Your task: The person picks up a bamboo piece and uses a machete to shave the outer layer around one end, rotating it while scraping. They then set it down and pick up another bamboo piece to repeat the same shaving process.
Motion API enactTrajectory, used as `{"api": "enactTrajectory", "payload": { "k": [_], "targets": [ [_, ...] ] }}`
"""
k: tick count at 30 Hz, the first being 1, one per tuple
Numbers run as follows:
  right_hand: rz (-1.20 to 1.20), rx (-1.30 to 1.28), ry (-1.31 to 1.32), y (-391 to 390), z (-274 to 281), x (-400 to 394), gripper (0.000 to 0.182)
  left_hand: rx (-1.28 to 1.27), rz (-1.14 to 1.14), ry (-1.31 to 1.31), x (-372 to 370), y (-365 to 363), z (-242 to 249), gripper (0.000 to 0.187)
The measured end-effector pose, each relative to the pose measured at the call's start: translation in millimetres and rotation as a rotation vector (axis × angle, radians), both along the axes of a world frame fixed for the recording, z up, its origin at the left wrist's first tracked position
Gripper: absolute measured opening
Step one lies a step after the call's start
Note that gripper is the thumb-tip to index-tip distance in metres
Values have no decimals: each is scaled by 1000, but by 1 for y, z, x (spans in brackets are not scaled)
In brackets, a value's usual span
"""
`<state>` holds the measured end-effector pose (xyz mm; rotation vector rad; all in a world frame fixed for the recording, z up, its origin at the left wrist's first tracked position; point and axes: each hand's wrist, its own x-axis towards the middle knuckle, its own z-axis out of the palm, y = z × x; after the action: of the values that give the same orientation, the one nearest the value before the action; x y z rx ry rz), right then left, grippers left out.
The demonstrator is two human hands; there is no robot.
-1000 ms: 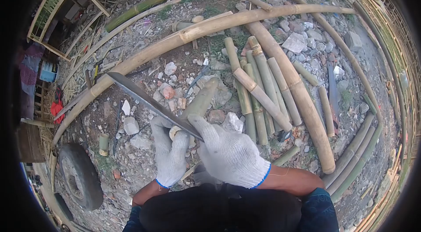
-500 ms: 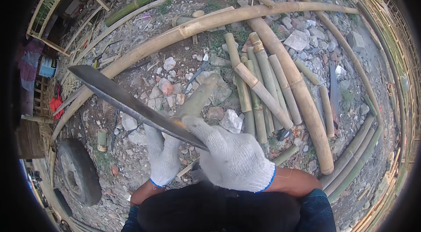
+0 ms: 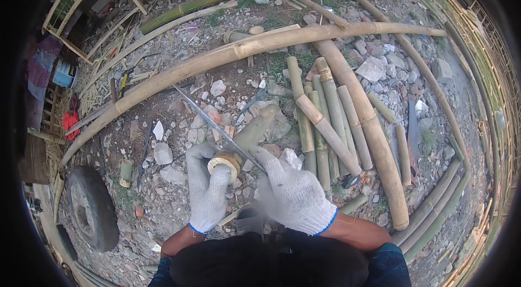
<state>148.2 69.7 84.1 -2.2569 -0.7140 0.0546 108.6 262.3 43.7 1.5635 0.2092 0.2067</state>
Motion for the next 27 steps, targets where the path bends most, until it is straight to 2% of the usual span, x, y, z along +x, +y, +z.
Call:
{"api": "enactTrajectory", "payload": {
  "k": [1, 2, 6, 8, 10, 12, 13, 14, 15, 17, 20, 21, 23, 24, 27],
  "targets": [
    [29, 56, -80, -1, -1, -2, 63, -55, 23, 22, -2, -1, 2, 38],
    [53, 61, -39, -1, -1, -3, 63, -1, 30, 85, -2, 0, 7, 40],
    [21, 26, 0, 4, -9, -2, 62, 154, 12, -37, -1, 5, 1, 39],
    [-25, -28, -31, 5, -11, -2, 62, 28, 27, -21, 1, 3, 6, 39],
    [35, 15, -42, 4, 6, -3, 61, -126, 18, 24, -3, -1, 11, 40],
    [62, 102, -115, 5, 14, -5, 61, 3, -2, 3, -3, 0, 9, 42],
    [38, 37, -72, 5, 11, -5, 60, 70, -15, -20, -1, 0, 8, 43],
    [17, -31, -32, 5, 6, -5, 60, 51, -22, 73, -5, 2, 6, 42],
    [-7, -100, 5, 5, 1, -5, 59, 14, -18, 49, -5, 3, 4, 42],
    [-18, -30, -66, 4, 2, -2, 60, -69, 1, 2, -3, 3, 0, 42],
    [38, 82, -51, 2, 16, -6, 60, 96, -24, -3, -4, 2, 0, 42],
    [26, 31, -47, 2, 12, -6, 60, 168, -45, -30, -2, 3, 0, 42],
    [-1, -71, -46, 4, 2, -6, 60, -24, -21, -19, -4, -2, 6, 38],
    [1, -9, -98, 4, 4, -3, 61, -124, -10, -19, -2, -4, 8, 37],
    [32, 80, -110, 2, 13, -6, 62, -36, -27, 8, -4, -2, 4, 34]
  ]
}}
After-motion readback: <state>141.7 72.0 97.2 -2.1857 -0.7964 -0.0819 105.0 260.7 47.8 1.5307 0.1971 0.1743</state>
